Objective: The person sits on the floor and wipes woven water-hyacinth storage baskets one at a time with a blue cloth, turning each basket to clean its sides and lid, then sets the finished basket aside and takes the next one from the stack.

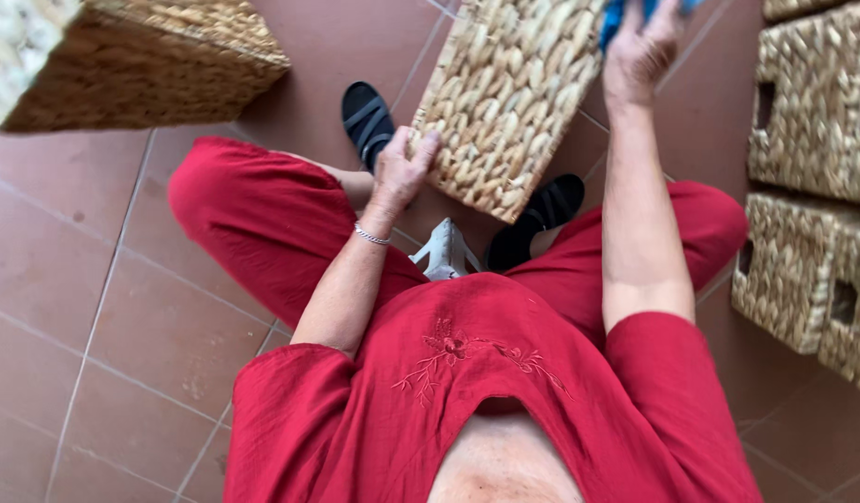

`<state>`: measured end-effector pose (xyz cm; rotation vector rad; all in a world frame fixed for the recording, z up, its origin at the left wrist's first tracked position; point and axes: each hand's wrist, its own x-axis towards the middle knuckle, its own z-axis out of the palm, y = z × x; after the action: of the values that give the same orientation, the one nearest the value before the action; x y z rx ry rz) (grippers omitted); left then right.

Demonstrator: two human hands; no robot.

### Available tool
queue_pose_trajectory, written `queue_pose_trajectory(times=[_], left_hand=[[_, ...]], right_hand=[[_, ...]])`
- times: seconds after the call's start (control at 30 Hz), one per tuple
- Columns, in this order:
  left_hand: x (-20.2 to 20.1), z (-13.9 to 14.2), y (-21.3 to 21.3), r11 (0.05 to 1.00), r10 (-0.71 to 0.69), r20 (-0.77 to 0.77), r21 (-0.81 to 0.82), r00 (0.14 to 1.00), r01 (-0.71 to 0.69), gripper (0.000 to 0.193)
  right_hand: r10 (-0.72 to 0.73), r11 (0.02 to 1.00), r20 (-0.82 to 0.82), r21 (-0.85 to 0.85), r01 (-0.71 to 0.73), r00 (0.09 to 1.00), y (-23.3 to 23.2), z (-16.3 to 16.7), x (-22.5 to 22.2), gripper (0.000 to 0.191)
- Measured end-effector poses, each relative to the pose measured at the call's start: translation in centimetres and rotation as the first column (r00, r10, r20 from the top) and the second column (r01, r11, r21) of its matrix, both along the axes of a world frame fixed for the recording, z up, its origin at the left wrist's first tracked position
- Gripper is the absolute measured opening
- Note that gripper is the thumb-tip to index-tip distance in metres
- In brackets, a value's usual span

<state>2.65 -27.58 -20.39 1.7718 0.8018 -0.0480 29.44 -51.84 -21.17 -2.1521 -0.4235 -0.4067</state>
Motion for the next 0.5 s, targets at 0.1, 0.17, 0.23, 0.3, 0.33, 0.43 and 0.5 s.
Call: queue_pose_trajectory(times=[0.1,0.17,0.23,0.3,0.33,0.43,0.5], left_hand=[[-0.2,-0.3,-0.6,0.999,0.032,0.035,0.012,0.999,-0.033,0.042],[0.3,-0.5,-0.7,0.998,0.041,0.036,0.036,0.999,-0.043,0.043],[1.1,-0.2,-0.4,0.997,0.032,-0.024,0.072,0.999,-0.030,0.044],[1.6,0.4,0.1,0.997,0.048,-0.010,0.065,0.999,-0.048,0.045],[1.8,1.0,0.3,0.997,0.054,0.000,0.062,0.999,-0.054,0.046],[2.4,3.1,1.2,0.999,0.041,0.136,-0.010,0.990,-0.040,0.045],[3.4,4.3,2.1,0.999,-0.007,0.252,-0.049,0.968,0.020,0.042]], right_hand=[[-0.144,0.962,-0.227,0.196,0.190,0.963,0.2,-0.5,-3.4,0.048],[-0.014,0.879,-0.532,0.397,0.264,0.846,-0.3,-0.4,-8.1,0.039],[-0.053,0.916,-0.623,0.281,0.286,0.780,-0.6,-0.7,-12.6,0.036],[0.025,0.879,-0.710,0.351,0.322,0.703,-0.8,-0.9,-16.0,0.034],[0.088,0.846,-0.739,0.409,0.341,0.667,-0.9,-0.8,-17.2,0.033],[0.198,0.779,-0.770,0.499,0.380,0.606,-1.1,0.3,-17.5,0.032],[0.274,0.743,-0.749,0.564,0.362,0.604,-1.2,2.1,-15.9,0.033]])
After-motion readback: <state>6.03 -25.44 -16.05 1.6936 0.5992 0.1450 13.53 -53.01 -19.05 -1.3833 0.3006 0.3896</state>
